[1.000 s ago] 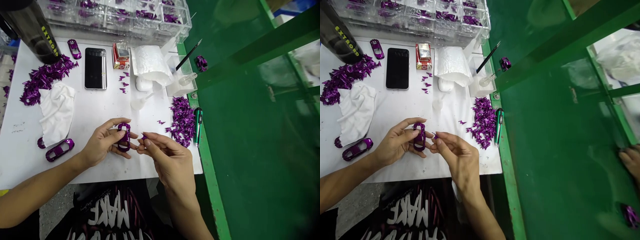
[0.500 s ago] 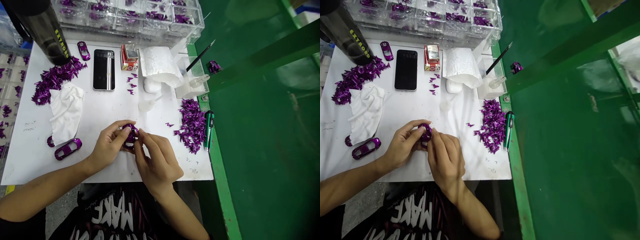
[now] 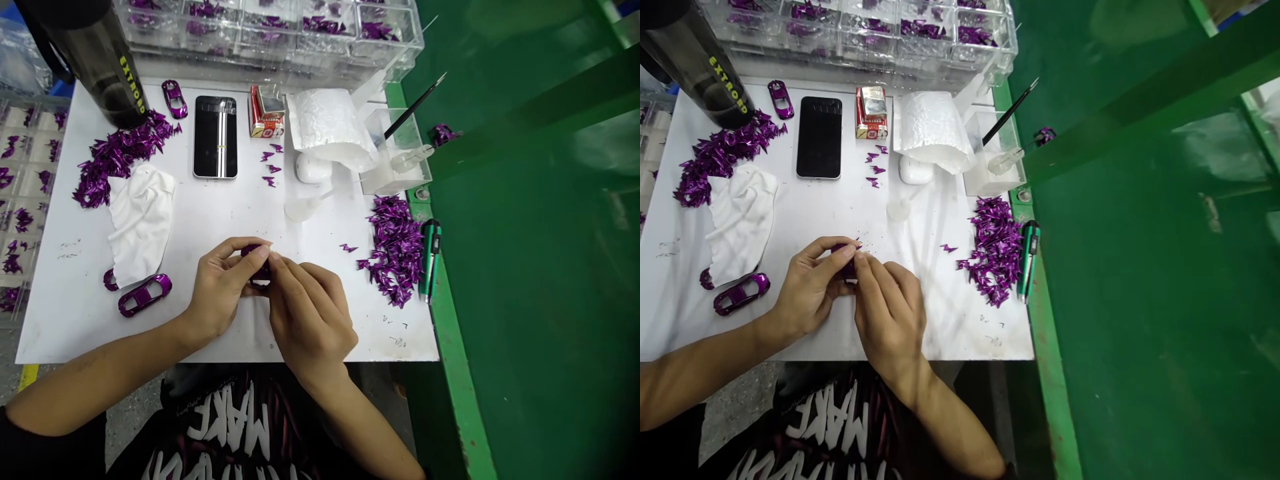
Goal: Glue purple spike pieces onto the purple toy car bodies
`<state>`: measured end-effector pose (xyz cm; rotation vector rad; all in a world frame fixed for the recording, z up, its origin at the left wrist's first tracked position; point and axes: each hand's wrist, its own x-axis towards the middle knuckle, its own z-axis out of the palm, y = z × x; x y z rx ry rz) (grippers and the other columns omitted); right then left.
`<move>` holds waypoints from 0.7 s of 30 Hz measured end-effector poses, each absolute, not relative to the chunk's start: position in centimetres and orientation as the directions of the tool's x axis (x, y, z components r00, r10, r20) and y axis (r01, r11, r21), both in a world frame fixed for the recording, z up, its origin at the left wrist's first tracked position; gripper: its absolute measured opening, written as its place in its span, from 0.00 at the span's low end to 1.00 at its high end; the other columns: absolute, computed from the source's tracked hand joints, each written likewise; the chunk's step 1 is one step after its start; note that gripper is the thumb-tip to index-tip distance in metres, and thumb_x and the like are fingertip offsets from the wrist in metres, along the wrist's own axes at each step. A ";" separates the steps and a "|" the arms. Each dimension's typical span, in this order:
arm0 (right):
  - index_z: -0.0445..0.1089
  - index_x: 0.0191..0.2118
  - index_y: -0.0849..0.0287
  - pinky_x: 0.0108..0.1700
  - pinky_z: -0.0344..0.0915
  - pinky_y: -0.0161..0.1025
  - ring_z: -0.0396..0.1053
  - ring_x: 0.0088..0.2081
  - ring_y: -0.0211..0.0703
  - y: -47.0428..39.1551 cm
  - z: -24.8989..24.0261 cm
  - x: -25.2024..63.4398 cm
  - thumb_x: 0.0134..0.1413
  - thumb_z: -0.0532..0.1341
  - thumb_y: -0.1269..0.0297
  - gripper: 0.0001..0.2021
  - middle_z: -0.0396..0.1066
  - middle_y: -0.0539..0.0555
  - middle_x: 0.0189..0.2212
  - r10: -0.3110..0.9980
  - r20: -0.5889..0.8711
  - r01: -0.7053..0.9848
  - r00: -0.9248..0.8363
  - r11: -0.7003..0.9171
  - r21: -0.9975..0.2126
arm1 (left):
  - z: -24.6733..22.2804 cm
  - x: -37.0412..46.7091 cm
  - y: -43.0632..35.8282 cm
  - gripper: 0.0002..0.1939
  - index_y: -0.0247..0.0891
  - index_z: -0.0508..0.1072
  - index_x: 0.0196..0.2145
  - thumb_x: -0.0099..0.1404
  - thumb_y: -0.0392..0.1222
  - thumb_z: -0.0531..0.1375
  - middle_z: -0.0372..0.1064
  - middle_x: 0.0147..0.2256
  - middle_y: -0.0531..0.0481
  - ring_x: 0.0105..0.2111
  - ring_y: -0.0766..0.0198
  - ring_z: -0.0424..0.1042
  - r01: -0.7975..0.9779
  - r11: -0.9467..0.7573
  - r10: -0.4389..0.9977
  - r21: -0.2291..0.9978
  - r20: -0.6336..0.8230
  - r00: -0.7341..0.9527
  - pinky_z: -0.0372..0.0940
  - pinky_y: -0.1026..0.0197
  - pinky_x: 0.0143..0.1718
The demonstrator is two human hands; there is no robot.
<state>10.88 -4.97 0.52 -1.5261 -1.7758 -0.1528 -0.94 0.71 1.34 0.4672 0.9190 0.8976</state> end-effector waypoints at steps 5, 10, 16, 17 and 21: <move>0.72 0.61 0.49 0.48 0.77 0.52 0.76 0.48 0.53 -4.8 1.2 10.1 0.63 0.64 0.75 0.23 0.79 0.57 0.53 0.870 0.481 0.825 0.111 0.188 -0.532 | 1.2 -0.8 0.7 0.11 0.38 0.80 0.38 0.60 0.46 0.72 0.78 0.31 0.51 0.30 0.64 0.78 -0.507 0.571 0.818 0.646 -0.497 0.288 0.76 0.65 0.29; 0.73 0.59 0.50 0.48 0.76 0.53 0.73 0.50 0.53 -5.0 1.0 9.3 0.63 0.65 0.73 0.21 0.77 0.58 0.54 0.868 0.470 0.780 0.162 0.179 -0.599 | 1.1 -1.0 0.8 0.11 0.38 0.80 0.38 0.60 0.45 0.73 0.78 0.32 0.52 0.31 0.67 0.77 -0.504 0.565 0.823 0.653 -0.493 0.283 0.76 0.64 0.35; 0.70 0.59 0.53 0.49 0.74 0.55 0.73 0.49 0.55 -4.7 0.8 8.7 0.63 0.67 0.69 0.19 0.77 0.61 0.52 0.860 0.490 0.865 0.141 0.133 -0.483 | 1.2 -0.8 0.8 0.12 0.38 0.80 0.37 0.60 0.47 0.73 0.77 0.31 0.53 0.34 0.62 0.79 -0.503 0.563 0.823 0.656 -0.505 0.262 0.77 0.58 0.38; 0.70 0.58 0.54 0.49 0.74 0.55 0.73 0.48 0.55 -4.5 0.8 8.5 0.63 0.67 0.68 0.18 0.77 0.61 0.51 0.857 0.493 0.881 0.149 0.111 -0.460 | 1.2 -0.7 0.7 0.11 0.39 0.80 0.36 0.60 0.47 0.73 0.77 0.31 0.53 0.34 0.62 0.79 -0.506 0.551 0.830 0.664 -0.500 0.247 0.77 0.58 0.39; 0.70 0.53 0.55 0.45 0.74 0.51 0.73 0.45 0.53 -3.6 0.5 8.0 0.65 0.64 0.70 0.13 0.79 0.59 0.45 0.839 0.520 0.889 0.161 0.106 -0.446 | 0.9 -0.6 0.8 0.09 0.38 0.81 0.35 0.59 0.44 0.73 0.78 0.33 0.52 0.36 0.63 0.78 -0.505 0.513 0.855 0.694 -0.469 0.224 0.75 0.59 0.42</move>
